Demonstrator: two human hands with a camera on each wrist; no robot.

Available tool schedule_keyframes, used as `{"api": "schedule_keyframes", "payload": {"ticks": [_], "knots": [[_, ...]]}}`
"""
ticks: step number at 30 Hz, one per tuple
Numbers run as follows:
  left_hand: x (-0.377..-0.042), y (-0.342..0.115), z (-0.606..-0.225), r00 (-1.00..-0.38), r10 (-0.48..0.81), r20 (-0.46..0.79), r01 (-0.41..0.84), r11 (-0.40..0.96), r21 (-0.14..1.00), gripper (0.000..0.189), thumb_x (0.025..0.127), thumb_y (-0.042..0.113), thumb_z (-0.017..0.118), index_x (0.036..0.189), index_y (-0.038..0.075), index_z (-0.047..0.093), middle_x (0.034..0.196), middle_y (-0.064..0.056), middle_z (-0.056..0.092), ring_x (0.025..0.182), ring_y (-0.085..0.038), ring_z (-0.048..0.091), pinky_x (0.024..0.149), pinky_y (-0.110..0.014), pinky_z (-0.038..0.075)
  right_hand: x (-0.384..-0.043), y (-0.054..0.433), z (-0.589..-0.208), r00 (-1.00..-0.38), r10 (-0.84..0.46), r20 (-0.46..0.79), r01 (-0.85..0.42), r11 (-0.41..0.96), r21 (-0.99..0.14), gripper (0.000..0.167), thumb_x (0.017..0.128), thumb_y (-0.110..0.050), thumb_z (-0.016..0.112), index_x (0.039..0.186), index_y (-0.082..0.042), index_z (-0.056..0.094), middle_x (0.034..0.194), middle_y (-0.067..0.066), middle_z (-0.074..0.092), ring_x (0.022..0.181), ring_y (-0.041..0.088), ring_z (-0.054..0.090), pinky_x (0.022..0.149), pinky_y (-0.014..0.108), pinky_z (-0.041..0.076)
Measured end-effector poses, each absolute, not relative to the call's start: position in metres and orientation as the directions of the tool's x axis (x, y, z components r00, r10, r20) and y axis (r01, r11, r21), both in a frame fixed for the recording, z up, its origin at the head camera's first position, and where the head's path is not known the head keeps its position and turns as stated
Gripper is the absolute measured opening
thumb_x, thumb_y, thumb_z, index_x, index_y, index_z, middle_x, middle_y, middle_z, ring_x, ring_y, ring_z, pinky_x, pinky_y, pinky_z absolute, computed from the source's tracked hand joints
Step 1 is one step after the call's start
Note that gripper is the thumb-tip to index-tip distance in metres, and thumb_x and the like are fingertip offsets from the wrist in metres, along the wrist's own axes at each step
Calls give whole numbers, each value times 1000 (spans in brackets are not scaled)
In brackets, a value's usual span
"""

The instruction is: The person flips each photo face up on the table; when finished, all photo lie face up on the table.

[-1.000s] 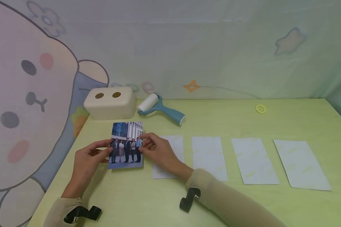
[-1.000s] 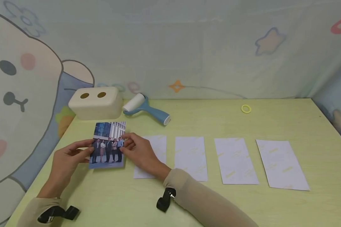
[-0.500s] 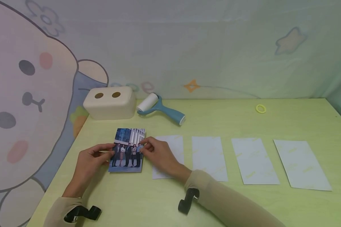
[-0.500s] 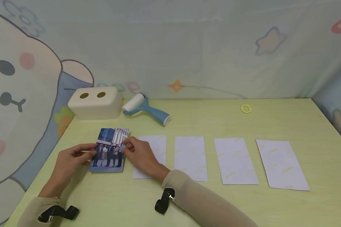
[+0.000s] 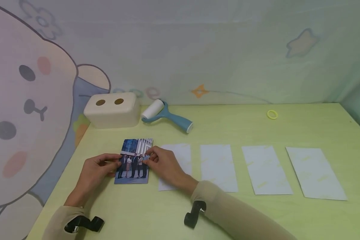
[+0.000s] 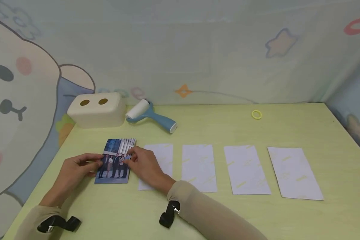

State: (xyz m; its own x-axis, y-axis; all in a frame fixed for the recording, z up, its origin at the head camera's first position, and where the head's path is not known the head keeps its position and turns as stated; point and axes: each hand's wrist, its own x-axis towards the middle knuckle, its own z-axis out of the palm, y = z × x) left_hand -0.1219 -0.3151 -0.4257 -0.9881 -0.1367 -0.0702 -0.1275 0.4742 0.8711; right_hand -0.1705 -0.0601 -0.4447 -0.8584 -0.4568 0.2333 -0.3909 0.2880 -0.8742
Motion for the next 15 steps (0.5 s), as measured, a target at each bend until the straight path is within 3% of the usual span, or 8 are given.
{"api": "schedule_keyframes", "payload": {"ticks": [8, 15], "knots": [[-130, -325, -425, -997, -40, -59, -71, 523, 849, 34, 96, 8, 78, 126, -6, 72, 101, -14, 73, 67, -18, 68, 62, -31, 60, -169, -64, -447, -856, -442, 270, -415, 274, -867, 14, 98, -5, 74, 111, 1, 73, 88, 6, 75, 76, 9, 66, 73, 23, 52], [-134, -329, -422, -995, -23, -94, -91, 569, 818, 34, 95, 9, 79, 125, -5, 71, 101, -14, 72, 68, -23, 66, 62, -33, 60, -170, -71, -445, -858, -452, 245, -432, 375, -820, 15, 96, -7, 77, 110, -2, 75, 82, 2, 71, 73, 9, 62, 74, 23, 51]]}}
